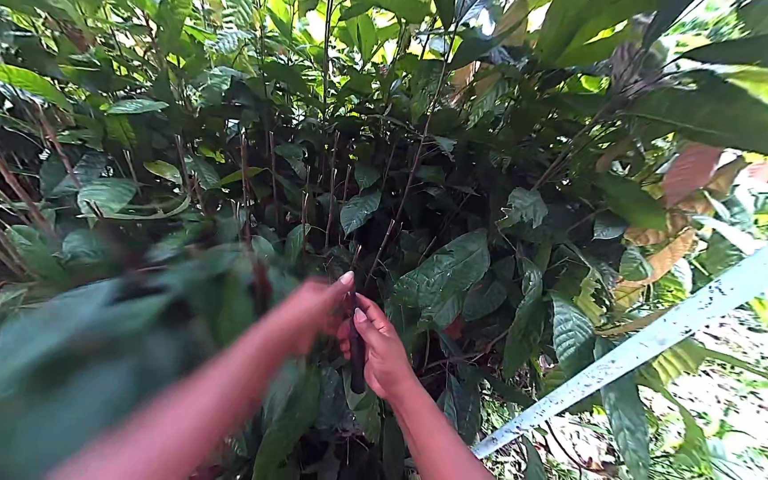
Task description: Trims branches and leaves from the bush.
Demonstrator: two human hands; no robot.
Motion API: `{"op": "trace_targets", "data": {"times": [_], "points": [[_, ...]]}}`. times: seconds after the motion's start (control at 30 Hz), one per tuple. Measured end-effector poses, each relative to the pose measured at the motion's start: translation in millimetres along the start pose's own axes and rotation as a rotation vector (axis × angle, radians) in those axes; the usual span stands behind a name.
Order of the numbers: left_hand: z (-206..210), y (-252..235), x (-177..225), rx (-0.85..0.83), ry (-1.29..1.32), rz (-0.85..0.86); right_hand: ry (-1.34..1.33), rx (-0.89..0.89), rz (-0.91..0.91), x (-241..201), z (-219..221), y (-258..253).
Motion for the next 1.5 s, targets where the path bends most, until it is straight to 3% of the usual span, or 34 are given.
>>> {"op": "trace_targets", "data": {"times": [0.33,0.93,1.03,1.1,1.17,1.27,1.37,1.5], "points": [[-0.6,7.1,1.6,0.041,-0.027,-0.014,0.018,-0.055,0.005,-1.2,3.5,6.3],[-16.6,12.8,-19.8,0.061,-0.023,-0.007,0.173,-0.073,0.178,29.3,1.3,9.6],[-20.8,11.2,-23.3,0.086,0.058,0.006,0.228,-0.057,0.141,10.9,7.0,15.6],[-26.1,16.4,-12.9,0.113,-0.028,0.078,0.262,-0.029,0.000,-29.2,11.7,28.2],[-26.0,22.8,12.3,0.191,-0.332,0.302,0.379,0.094,-0.205,-86.7,-2.5,49.0],[23.7,32.3,62.5,0.179,-0.737,0.562,0.522,0.508,-0.303,-147.2,-77.1,72.2],[87.3,-9.7,79.3,0.045,-0.676,0.353,0.409,0.844,-0.115,-159.1,-160.7,38.6],[123.6,-100.0,51.5,-0.026,-0.491,0.122,0.485,0.959,0.102,-166.5,-221.8,-35.5]]}}
Point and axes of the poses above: each hand's wrist, its own y-axis away from the middle knuckle, its own z-axis out of the palm, x = y × z, the point moved 6 cm from there along -y, towards the middle knuckle, and after that the axes turned 9 degrees about z, right-handed, at the moved point
